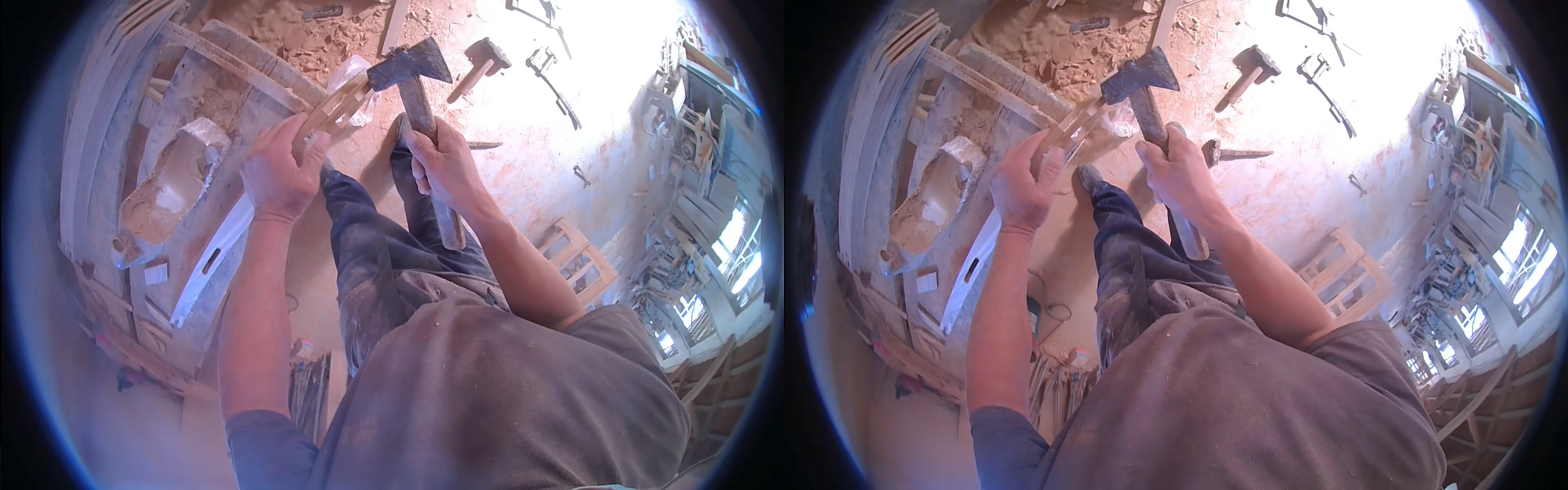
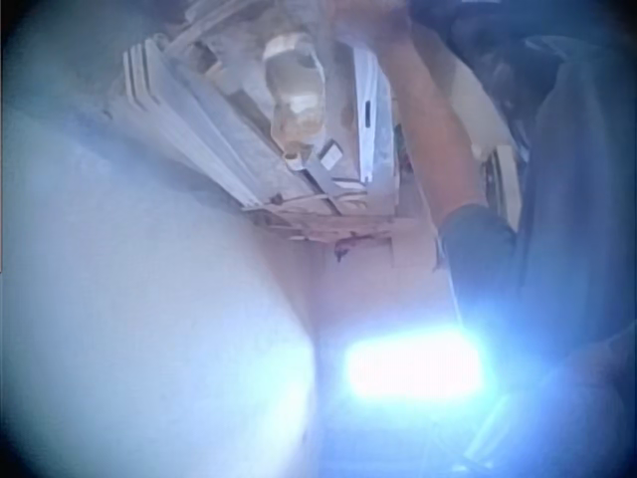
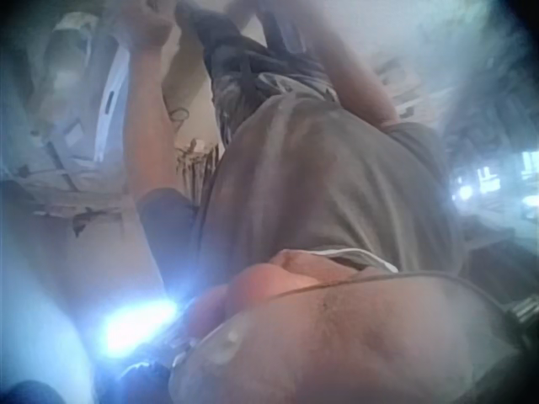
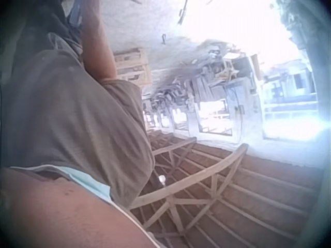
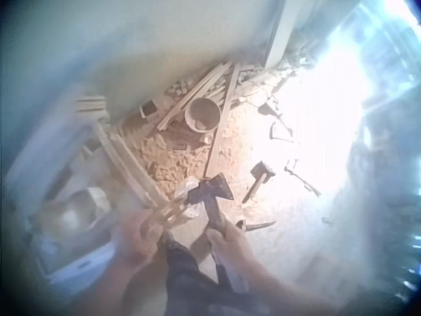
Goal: The person repeatedly strikes a wooden plank with a hammer to split it into smaller pieces. The person holds the plank with one hand and swings the hammer with the other, then inspects the split pieces before continuing.
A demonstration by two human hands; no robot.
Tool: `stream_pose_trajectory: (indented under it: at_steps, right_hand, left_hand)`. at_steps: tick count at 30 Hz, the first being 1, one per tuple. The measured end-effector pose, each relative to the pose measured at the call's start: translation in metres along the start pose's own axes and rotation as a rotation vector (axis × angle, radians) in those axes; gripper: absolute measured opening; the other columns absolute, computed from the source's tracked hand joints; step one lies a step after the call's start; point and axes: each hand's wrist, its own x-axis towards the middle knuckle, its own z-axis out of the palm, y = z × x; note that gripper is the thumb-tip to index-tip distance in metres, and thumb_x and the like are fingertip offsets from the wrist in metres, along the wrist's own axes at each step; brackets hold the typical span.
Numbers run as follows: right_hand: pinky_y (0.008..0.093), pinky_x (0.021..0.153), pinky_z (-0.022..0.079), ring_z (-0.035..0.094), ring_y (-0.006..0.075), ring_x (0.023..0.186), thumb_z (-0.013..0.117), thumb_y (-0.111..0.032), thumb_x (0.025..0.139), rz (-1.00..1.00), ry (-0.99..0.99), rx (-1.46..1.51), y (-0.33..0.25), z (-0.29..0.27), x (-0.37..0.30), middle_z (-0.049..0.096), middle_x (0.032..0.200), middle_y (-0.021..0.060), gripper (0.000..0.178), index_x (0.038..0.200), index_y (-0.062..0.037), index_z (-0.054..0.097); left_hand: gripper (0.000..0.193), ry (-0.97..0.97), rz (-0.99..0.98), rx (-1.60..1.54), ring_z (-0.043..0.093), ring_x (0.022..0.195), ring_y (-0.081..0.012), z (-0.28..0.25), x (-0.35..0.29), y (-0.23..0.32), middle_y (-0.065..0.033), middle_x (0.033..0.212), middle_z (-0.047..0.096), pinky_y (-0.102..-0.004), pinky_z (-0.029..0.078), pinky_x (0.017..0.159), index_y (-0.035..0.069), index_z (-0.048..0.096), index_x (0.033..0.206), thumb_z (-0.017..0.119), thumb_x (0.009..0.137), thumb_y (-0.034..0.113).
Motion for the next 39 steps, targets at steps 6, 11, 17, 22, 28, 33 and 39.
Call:
stream_pose_trajectory:
  at_steps: [6, 11, 17, 22, 28, 33, 39]
  right_hand:
    - [0.0289, 0.043, 0.043, 0.052, 0.0121, 0.048, 0.058, -0.025, 0.11, 0.072, 0.0, 0.088, 0.023, -0.012, -0.017, 0.056, 0.069, 0.0031, 0.023, 0.101, -0.0042, 0.053]
    - [0.0301, 0.044, 0.044, 0.054, 0.0134, 0.048, 0.058, -0.023, 0.109, 0.14, 0.038, 0.182, 0.042, -0.028, -0.044, 0.056, 0.069, 0.003, 0.02, 0.099, -0.006, 0.052]
    - [0.03, 0.045, 0.045, 0.054, 0.0126, 0.049, 0.058, -0.023, 0.109, 0.181, 0.098, 0.296, 0.076, -0.034, -0.065, 0.056, 0.069, 0.0019, 0.019, 0.1, -0.0063, 0.053]
    - [0.0303, 0.044, 0.043, 0.053, 0.0115, 0.049, 0.059, -0.021, 0.107, 0.211, 0.108, 0.317, 0.098, -0.035, -0.079, 0.054, 0.069, 0.0013, 0.019, 0.1, -0.0045, 0.053]
    - [0.0309, 0.047, 0.046, 0.054, 0.0112, 0.051, 0.059, -0.023, 0.105, 0.188, 0.099, 0.309, 0.122, -0.026, -0.088, 0.056, 0.068, 0.0021, 0.02, 0.101, -0.0036, 0.055]
    - [0.0283, 0.045, 0.043, 0.051, 0.0091, 0.048, 0.058, -0.021, 0.107, 0.188, 0.102, 0.358, 0.128, -0.015, -0.097, 0.053, 0.067, -0.0003, 0.017, 0.101, -0.0056, 0.051]
    - [0.0269, 0.043, 0.041, 0.048, 0.008, 0.046, 0.057, -0.019, 0.107, 0.204, 0.115, 0.42, 0.137, -0.003, -0.104, 0.051, 0.066, -0.0013, 0.016, 0.102, -0.0059, 0.05]
  left_hand:
    - [0.062, -0.035, -0.032, 0.25, 0.072, 0.106, -0.0353, 0.007, -0.002, 0.005, -0.0134, 0.106, 0.076, -0.0485, 0.058, 0.09, 0.013, 0.067, 0.136, 0.088, 0.079, 0.029]
    - [0.062, -0.349, -0.234, 0.052, 0.075, 0.097, -0.0347, -0.024, 0.029, 0.014, -0.0145, 0.109, 0.078, -0.0457, 0.059, 0.088, 0.008, 0.069, 0.134, 0.089, 0.078, 0.028]
    - [0.066, -0.621, -0.306, -0.583, 0.069, 0.102, -0.0163, -0.037, 0.058, -0.02, -0.0085, 0.115, 0.075, -0.0335, 0.054, 0.092, -0.005, 0.07, 0.131, 0.088, 0.08, 0.033]
    - [0.065, -0.816, -0.4, -0.62, 0.064, 0.099, -0.0139, -0.038, 0.079, -0.055, -0.0026, 0.111, 0.072, -0.0291, 0.05, 0.092, -0.004, 0.068, 0.133, 0.084, 0.086, 0.038]
    - [0.071, -0.759, -0.509, -0.577, 0.063, 0.099, -0.0146, -0.04, 0.091, -0.073, -0.0037, 0.114, 0.07, -0.0299, 0.05, 0.092, -0.005, 0.063, 0.137, 0.084, 0.088, 0.042]
    - [0.065, -0.806, -0.545, -0.633, 0.068, 0.102, -0.0164, -0.038, 0.101, -0.102, -0.0071, 0.116, 0.072, -0.0329, 0.055, 0.092, -0.003, 0.061, 0.136, 0.075, 0.096, 0.047]
    - [0.074, -0.845, -0.588, -0.69, 0.07, 0.104, -0.0207, -0.037, 0.102, -0.093, -0.0089, 0.12, 0.073, -0.0361, 0.056, 0.094, -0.004, 0.06, 0.141, 0.075, 0.093, 0.051]
